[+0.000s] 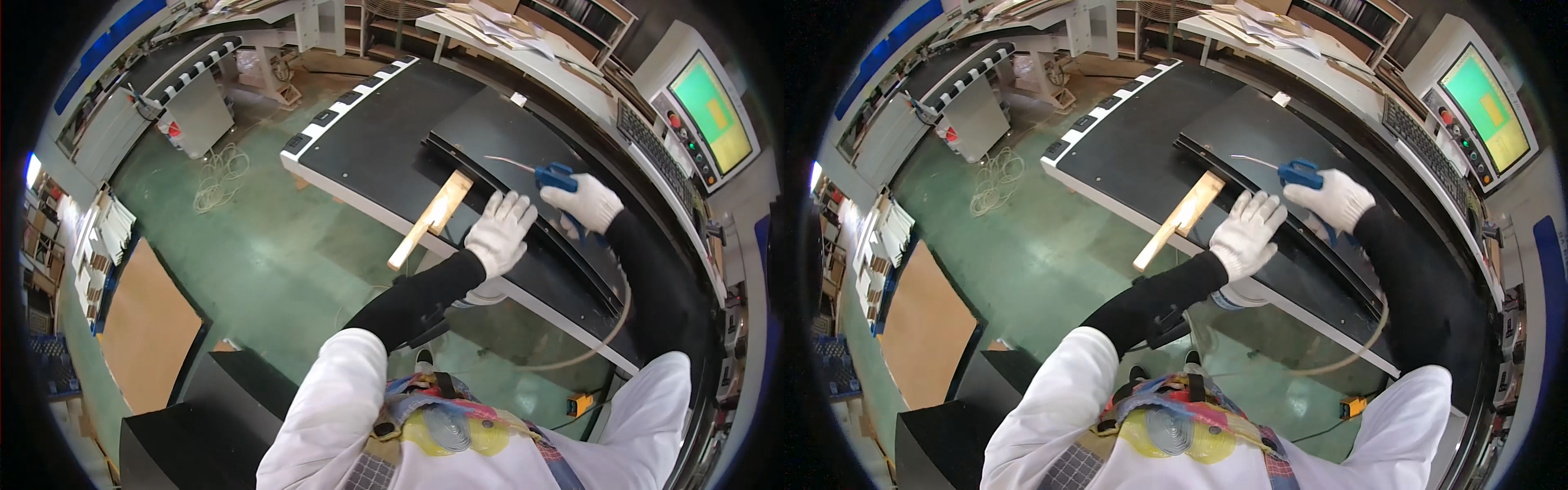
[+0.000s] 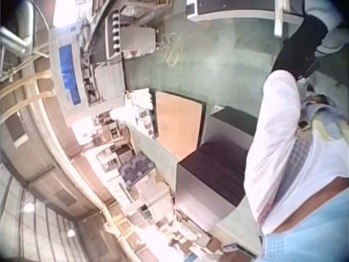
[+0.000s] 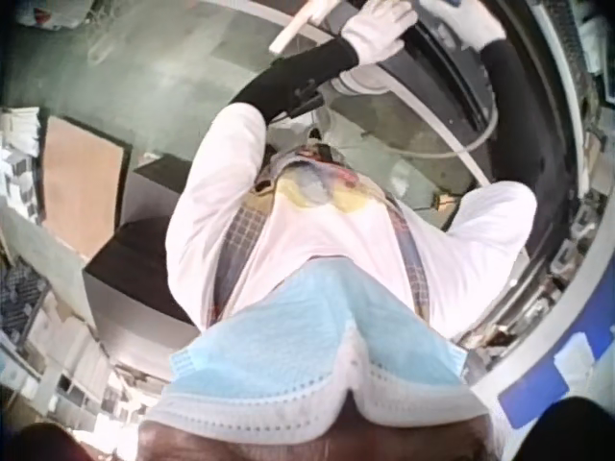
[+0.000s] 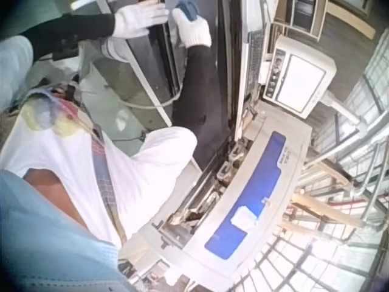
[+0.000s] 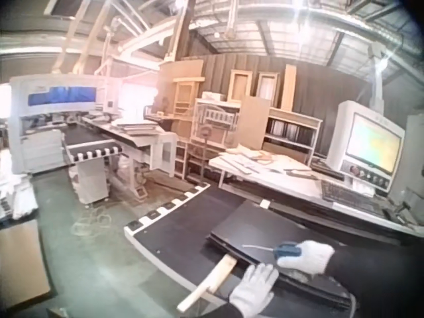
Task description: Removing dust from wooden panels using an air gun and stacking them in a furniture factory.
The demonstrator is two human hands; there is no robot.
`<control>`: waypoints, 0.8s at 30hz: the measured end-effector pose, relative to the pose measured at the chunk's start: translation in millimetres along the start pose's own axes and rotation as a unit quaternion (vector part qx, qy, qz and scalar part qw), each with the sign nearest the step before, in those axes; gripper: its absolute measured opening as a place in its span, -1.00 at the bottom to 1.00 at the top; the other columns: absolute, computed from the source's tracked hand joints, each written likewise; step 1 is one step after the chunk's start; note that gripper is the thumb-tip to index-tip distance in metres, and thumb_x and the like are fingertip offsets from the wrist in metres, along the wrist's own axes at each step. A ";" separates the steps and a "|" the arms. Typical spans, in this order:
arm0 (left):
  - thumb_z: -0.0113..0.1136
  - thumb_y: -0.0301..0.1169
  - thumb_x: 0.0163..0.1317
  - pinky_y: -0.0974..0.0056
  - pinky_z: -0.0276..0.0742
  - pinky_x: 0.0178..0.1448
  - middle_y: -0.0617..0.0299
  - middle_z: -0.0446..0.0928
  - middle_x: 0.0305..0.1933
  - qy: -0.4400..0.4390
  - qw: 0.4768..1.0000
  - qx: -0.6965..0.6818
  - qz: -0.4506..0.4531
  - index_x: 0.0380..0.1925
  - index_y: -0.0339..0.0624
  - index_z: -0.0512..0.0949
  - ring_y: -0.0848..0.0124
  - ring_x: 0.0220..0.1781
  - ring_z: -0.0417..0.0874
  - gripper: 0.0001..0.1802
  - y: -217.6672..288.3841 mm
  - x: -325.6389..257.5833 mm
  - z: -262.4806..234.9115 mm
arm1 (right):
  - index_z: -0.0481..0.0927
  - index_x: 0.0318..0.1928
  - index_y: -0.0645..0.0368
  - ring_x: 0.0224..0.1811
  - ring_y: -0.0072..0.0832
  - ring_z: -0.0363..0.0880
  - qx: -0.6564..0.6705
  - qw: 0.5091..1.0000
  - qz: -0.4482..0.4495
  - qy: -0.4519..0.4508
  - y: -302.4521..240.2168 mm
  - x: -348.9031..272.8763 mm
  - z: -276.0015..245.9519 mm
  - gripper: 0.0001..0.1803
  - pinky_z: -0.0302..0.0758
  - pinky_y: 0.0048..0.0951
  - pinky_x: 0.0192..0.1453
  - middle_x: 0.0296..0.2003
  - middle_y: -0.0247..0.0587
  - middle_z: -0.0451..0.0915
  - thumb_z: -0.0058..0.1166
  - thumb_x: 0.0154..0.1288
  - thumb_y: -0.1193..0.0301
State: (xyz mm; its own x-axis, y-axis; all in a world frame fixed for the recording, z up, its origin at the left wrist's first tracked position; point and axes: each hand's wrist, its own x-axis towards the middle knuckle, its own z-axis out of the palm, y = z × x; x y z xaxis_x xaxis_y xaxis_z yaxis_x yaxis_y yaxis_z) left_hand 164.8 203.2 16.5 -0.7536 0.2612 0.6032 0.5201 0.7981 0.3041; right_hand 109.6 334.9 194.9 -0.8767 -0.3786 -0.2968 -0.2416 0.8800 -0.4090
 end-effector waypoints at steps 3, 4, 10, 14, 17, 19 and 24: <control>0.14 -0.07 0.16 -0.15 -0.21 0.55 -0.03 0.22 0.40 -0.008 0.996 0.062 -0.056 0.32 -0.22 0.24 0.01 0.49 0.11 -0.23 -15.2 11.5 26.6 | 0.55 -0.42 0.29 -0.71 -0.52 0.52 -0.024 0.999 0.026 -0.023 -20.0 23.6 -16.4 -0.52 0.46 -0.48 -0.65 -0.69 -0.27 0.49 0.17 0.24 0.03; 0.13 -0.05 0.17 -0.14 -0.23 0.55 0.00 0.22 0.40 0.004 0.995 0.077 -0.062 0.32 -0.20 0.25 0.03 0.49 0.11 -0.23 -19.0 12.6 33.1 | 0.54 -0.44 0.29 -0.72 -0.52 0.52 -0.044 0.998 0.017 -0.032 -21.8 32.8 -22.0 -0.50 0.46 -0.48 -0.66 -0.70 -0.25 0.49 0.18 0.23 0.02; 0.24 -0.07 0.09 -0.13 -0.14 0.53 0.06 0.29 0.35 0.025 0.996 0.064 -0.061 0.25 -0.13 0.34 0.07 0.44 0.18 -0.27 -26.4 14.7 40.2 | 0.55 -0.51 0.28 -0.77 -0.50 0.50 -0.134 0.988 0.011 -0.078 -41.0 73.9 -42.5 -0.48 0.44 -0.47 -0.69 -0.71 -0.24 0.50 0.20 0.17 0.00; 0.26 -0.13 0.08 -0.14 -0.11 0.52 0.07 0.31 0.34 0.035 0.995 0.073 -0.055 0.25 -0.14 0.36 0.07 0.43 0.20 -0.28 -25.3 10.7 36.9 | 0.57 -0.53 0.30 -0.74 -0.41 0.53 -0.234 0.969 0.032 0.074 -12.6 153.0 -80.0 -0.47 0.47 -0.36 -0.63 -0.68 -0.17 0.55 0.14 0.18 0.00; 0.25 -0.18 0.09 -0.13 -0.10 0.52 0.06 0.32 0.33 0.029 0.995 0.077 -0.048 0.24 -0.14 0.36 0.06 0.43 0.21 -0.31 -20.8 14.2 38.1 | 0.57 -0.55 0.28 -0.74 -0.41 0.52 -0.182 0.977 0.061 0.096 18.3 197.5 -97.2 -0.52 0.41 -0.34 -0.62 -0.69 -0.17 0.56 0.12 0.19 0.05; 0.23 -0.22 0.06 -0.13 -0.12 0.53 0.08 0.34 0.32 0.016 0.994 0.095 -0.053 0.24 -0.13 0.37 0.08 0.42 0.23 -0.32 -19.9 12.6 38.4 | 0.57 -0.54 0.27 -0.74 -0.41 0.51 -0.155 0.983 0.050 0.087 22.3 208.9 -94.6 -0.53 0.40 -0.34 -0.63 -0.69 -0.17 0.55 0.13 0.19 0.06; 0.17 -0.27 0.05 -0.12 -0.14 0.54 0.13 0.38 0.30 0.029 0.988 0.143 -0.049 0.22 -0.06 0.40 0.12 0.42 0.25 -0.36 -24.3 14.3 52.6 | 0.55 -0.57 0.22 -0.76 -0.40 0.48 -0.077 0.992 0.068 0.068 44.5 209.8 -99.8 -0.57 0.39 -0.35 -0.63 -0.74 -0.17 0.49 0.16 0.19 0.10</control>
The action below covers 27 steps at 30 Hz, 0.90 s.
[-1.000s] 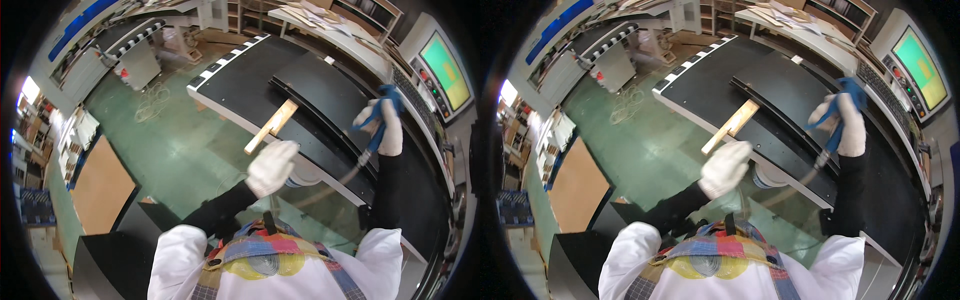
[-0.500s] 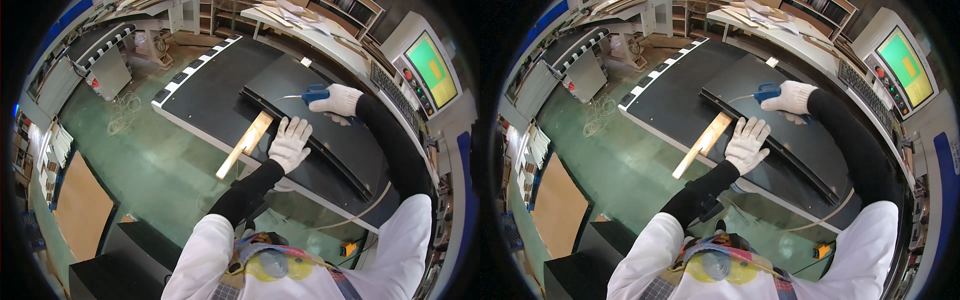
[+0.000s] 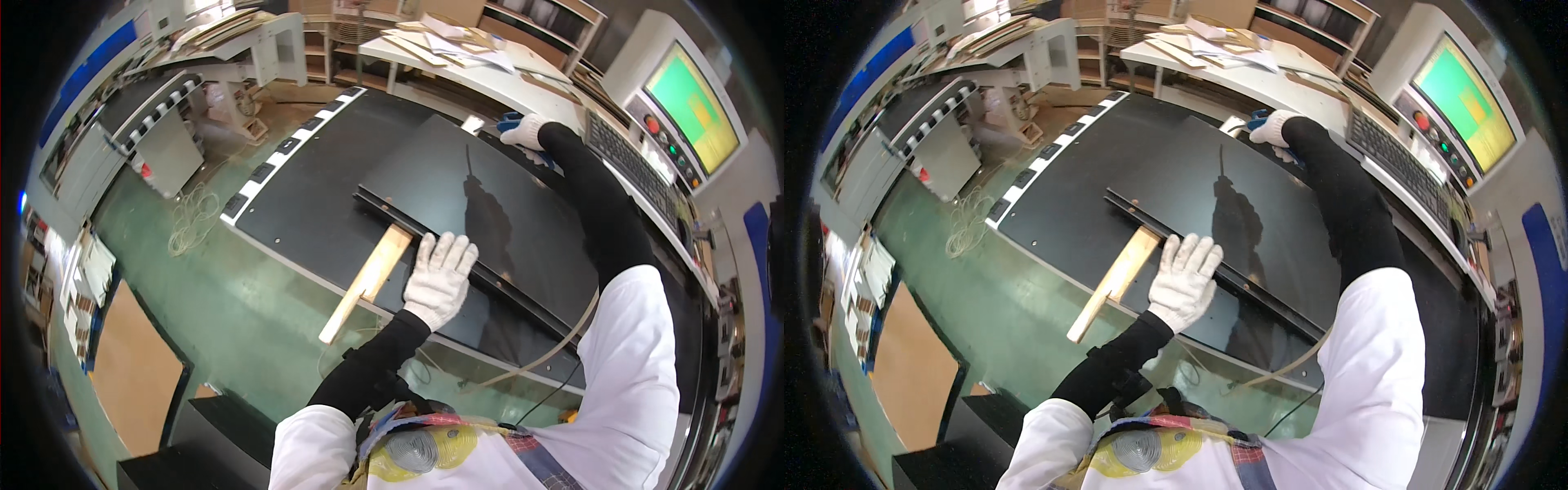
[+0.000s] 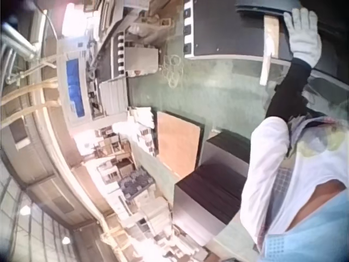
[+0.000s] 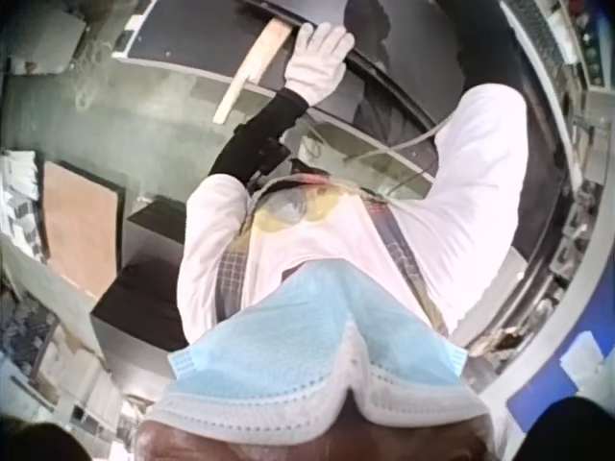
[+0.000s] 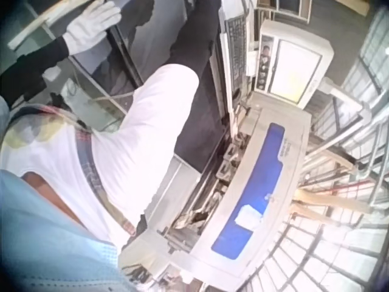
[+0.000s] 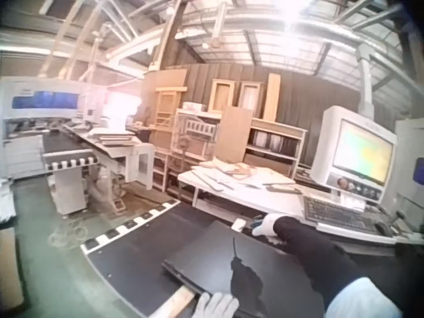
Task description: Removing dust from wooden panels using an air gun and stacking them in a furniture factory.
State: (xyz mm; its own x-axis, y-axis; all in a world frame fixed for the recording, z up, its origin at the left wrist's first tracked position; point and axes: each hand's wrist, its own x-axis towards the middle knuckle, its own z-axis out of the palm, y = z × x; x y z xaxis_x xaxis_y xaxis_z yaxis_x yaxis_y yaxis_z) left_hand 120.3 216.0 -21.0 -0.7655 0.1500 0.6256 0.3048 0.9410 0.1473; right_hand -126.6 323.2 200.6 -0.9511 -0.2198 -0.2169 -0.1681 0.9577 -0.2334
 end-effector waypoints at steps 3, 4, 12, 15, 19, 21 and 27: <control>0.20 -0.27 0.03 -0.12 -0.11 0.53 0.11 0.39 0.30 -0.008 1.000 -0.011 -0.014 0.22 -0.09 0.40 0.10 0.42 0.25 -0.34 -4.2 0.3 -1.7 | 0.53 -0.63 0.19 -0.77 -0.40 0.46 -0.034 0.998 0.057 -0.019 24.9 -16.9 -17.3 -0.62 0.37 -0.33 -0.67 -0.75 -0.18 0.47 0.16 0.16 0.16; 0.21 -0.28 0.02 -0.12 -0.11 0.53 0.09 0.38 0.30 0.004 1.000 -0.013 -0.011 0.23 -0.12 0.40 0.08 0.42 0.25 -0.33 -4.6 -0.4 1.4 | 0.52 -0.64 0.18 -0.77 -0.40 0.45 -0.082 0.993 0.076 -0.031 36.6 -24.8 -24.5 -0.63 0.36 -0.32 -0.69 -0.74 -0.18 0.47 0.15 0.15 0.18; 0.22 -0.31 0.02 -0.12 -0.09 0.53 0.07 0.37 0.31 -0.010 1.000 -0.028 -0.001 0.22 -0.15 0.38 0.07 0.42 0.25 -0.32 -3.5 0.3 -4.0 | 0.52 -0.63 0.20 -0.77 -0.38 0.46 0.064 0.976 0.207 -0.012 111.7 -70.7 -22.4 -0.58 0.33 -0.33 -0.71 -0.73 -0.16 0.48 0.23 0.13 0.12; 0.24 -0.32 0.01 -0.13 -0.10 0.54 0.07 0.36 0.31 -0.002 0.999 -0.039 0.004 0.22 -0.15 0.38 0.06 0.42 0.24 -0.32 -2.2 2.0 -1.9 | 0.54 -0.56 0.21 -0.75 -0.41 0.47 -0.013 0.981 0.189 -0.041 118.9 -89.3 -20.3 -0.59 0.35 -0.36 -0.69 -0.70 -0.18 0.49 0.24 0.12 0.11; 0.23 -0.32 0.02 -0.12 -0.14 0.55 0.07 0.34 0.32 -0.013 0.999 -0.040 -0.001 0.24 -0.13 0.36 0.07 0.44 0.21 -0.31 -5.1 0.2 -4.1 | 0.52 -0.55 0.21 -0.74 -0.47 0.46 -0.016 0.979 0.173 -0.109 61.6 -169.4 -16.4 -0.53 0.40 -0.44 -0.69 -0.70 -0.27 0.46 0.26 0.13 0.04; 0.21 -0.32 0.03 -0.11 -0.16 0.56 0.08 0.34 0.33 0.004 0.999 -0.037 0.005 0.24 -0.12 0.36 0.08 0.44 0.20 -0.32 -5.0 0.1 -2.6 | 0.53 -0.56 0.23 -0.77 -0.48 0.46 -0.078 0.972 0.148 -0.162 53.7 -201.3 -15.4 -0.50 0.41 -0.46 -0.71 -0.72 -0.26 0.46 0.25 0.13 0.02; 0.17 -0.27 0.08 -0.10 -0.27 0.58 0.10 0.26 0.40 -0.044 0.999 -0.015 0.000 0.31 -0.09 0.30 0.11 0.50 0.11 -0.28 -4.3 1.6 0.7 | 0.53 -0.58 0.27 -0.80 -0.47 0.47 -0.080 0.970 0.146 -0.177 33.6 -249.8 -4.4 -0.51 0.40 -0.48 -0.72 -0.76 -0.23 0.46 0.23 0.15 0.05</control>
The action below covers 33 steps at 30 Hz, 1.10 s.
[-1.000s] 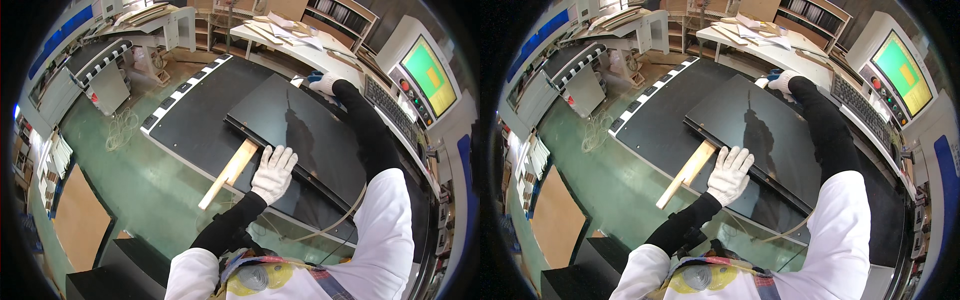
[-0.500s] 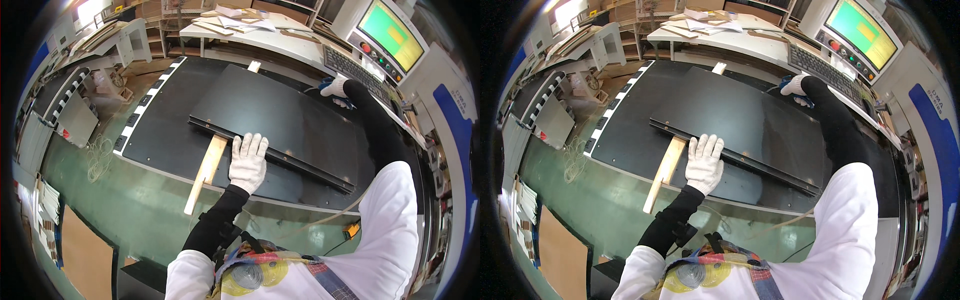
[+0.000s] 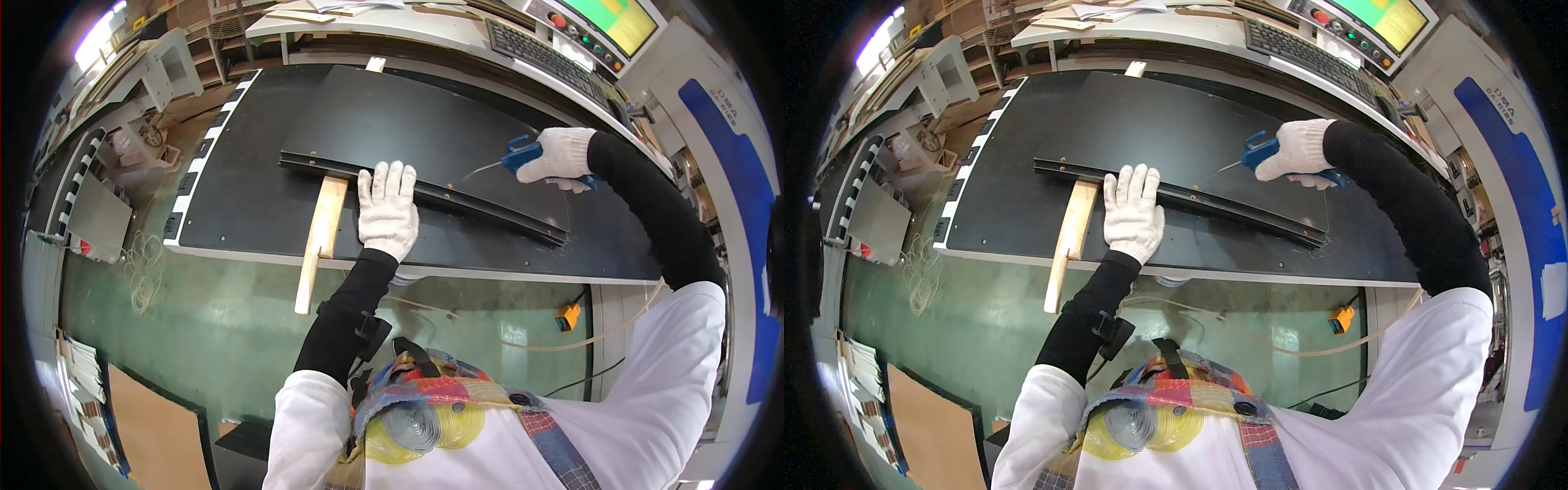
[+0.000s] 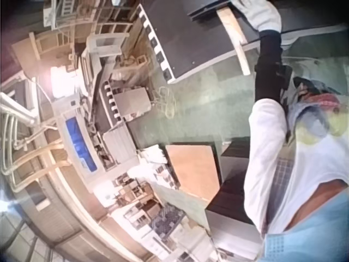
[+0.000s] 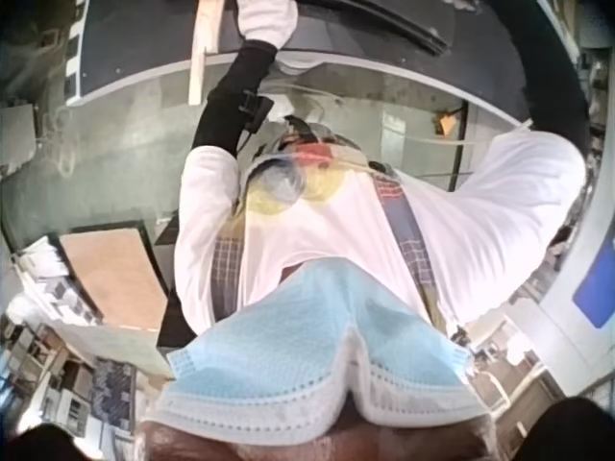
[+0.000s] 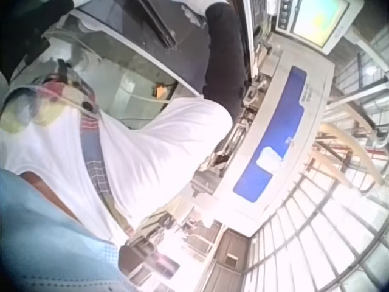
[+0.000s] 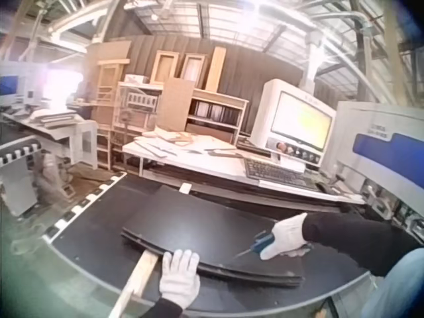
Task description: Removing dust from wooden panels using an air gun and stacking them in a furniture factory.
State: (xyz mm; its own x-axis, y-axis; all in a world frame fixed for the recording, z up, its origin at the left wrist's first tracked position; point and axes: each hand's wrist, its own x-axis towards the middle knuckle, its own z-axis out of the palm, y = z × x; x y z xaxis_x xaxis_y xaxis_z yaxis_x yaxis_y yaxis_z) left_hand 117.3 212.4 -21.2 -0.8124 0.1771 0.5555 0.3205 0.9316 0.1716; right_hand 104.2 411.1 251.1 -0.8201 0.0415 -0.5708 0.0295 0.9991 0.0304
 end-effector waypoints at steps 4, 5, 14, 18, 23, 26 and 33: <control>0.18 -0.26 0.08 -0.10 -0.26 0.58 0.09 0.26 0.41 -0.001 1.000 -0.008 0.000 0.31 -0.12 0.28 0.10 0.50 0.11 -0.27 -1.9 -0.4 -3.7 | 0.52 -0.59 0.25 -0.77 -0.47 0.51 -0.014 1.000 -0.016 0.009 -1.0 -2.8 8.3 -0.46 0.43 -0.48 -0.69 -0.74 -0.23 0.48 0.20 0.17 -0.02; 0.18 -0.27 0.08 -0.11 -0.25 0.57 0.09 0.26 0.40 0.003 1.000 -0.012 -0.001 0.31 -0.13 0.28 0.10 0.50 0.11 -0.27 -1.5 0.4 -3.9 | 0.52 -0.59 0.25 -0.77 -0.47 0.51 -0.014 1.000 -0.013 0.010 0.4 -2.1 9.5 -0.46 0.43 -0.48 -0.69 -0.74 -0.23 0.48 0.20 0.17 -0.02; 0.25 -0.28 0.03 -0.10 -0.20 0.57 0.11 0.32 0.36 0.006 1.000 0.005 -0.010 0.29 -0.12 0.32 0.12 0.47 0.17 -0.26 1.9 1.0 -5.6 | 0.52 -0.59 0.25 -0.75 -0.46 0.50 0.066 0.998 0.004 0.001 37.2 18.9 1.1 -0.44 0.43 -0.42 -0.69 -0.74 -0.18 0.47 0.20 0.16 -0.05; 0.28 -0.35 -0.01 -0.12 -0.14 0.55 0.05 0.34 0.33 0.026 0.999 -0.020 -0.003 0.27 -0.19 0.35 0.06 0.44 0.21 -0.26 3.1 -0.6 -9.9 | 0.51 -0.60 0.28 -0.75 -0.38 0.51 -0.011 0.986 0.113 0.120 118.7 60.7 -28.2 -0.49 0.44 -0.34 -0.68 -0.74 -0.16 0.47 0.17 0.18 0.05; 0.27 -0.42 -0.03 -0.10 -0.09 0.55 0.03 0.35 0.32 0.065 0.998 -0.009 0.014 0.25 -0.19 0.37 0.04 0.43 0.23 -0.27 1.7 -3.4 -8.6 | 0.50 -0.61 0.28 -0.75 -0.38 0.50 0.094 0.970 0.152 0.166 191.8 110.5 -27.9 -0.53 0.42 -0.31 -0.67 -0.74 -0.15 0.47 0.16 0.21 0.12; 0.26 -0.47 -0.04 -0.10 -0.08 0.56 0.03 0.35 0.31 0.065 0.998 -0.017 0.019 0.27 -0.20 0.35 0.03 0.43 0.25 -0.25 3.3 -3.9 -13.4 | 0.49 -0.60 0.29 -0.76 -0.37 0.48 0.138 0.975 0.119 0.129 196.1 123.1 -22.7 -0.52 0.38 -0.29 -0.72 -0.72 -0.15 0.47 0.16 0.22 0.11; 0.27 -0.48 -0.02 -0.11 -0.06 0.55 0.02 0.34 0.32 0.054 0.998 -0.014 0.019 0.27 -0.20 0.34 0.03 0.42 0.25 -0.26 6.0 -1.1 -11.1 | 0.51 -0.59 0.21 -0.76 -0.42 0.47 0.133 0.976 0.141 0.099 212.3 108.5 -17.6 -0.52 0.41 -0.34 -0.73 -0.72 -0.23 0.46 0.20 0.17 0.03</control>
State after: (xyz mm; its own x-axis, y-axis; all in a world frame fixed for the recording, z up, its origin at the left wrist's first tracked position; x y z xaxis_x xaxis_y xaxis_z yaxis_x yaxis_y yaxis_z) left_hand 125.6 214.2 -11.7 -0.7424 0.1763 0.6463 0.3651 0.9154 0.1697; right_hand 11.4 627.5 210.1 -0.8511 0.3395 -0.4005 0.3963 0.9158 -0.0657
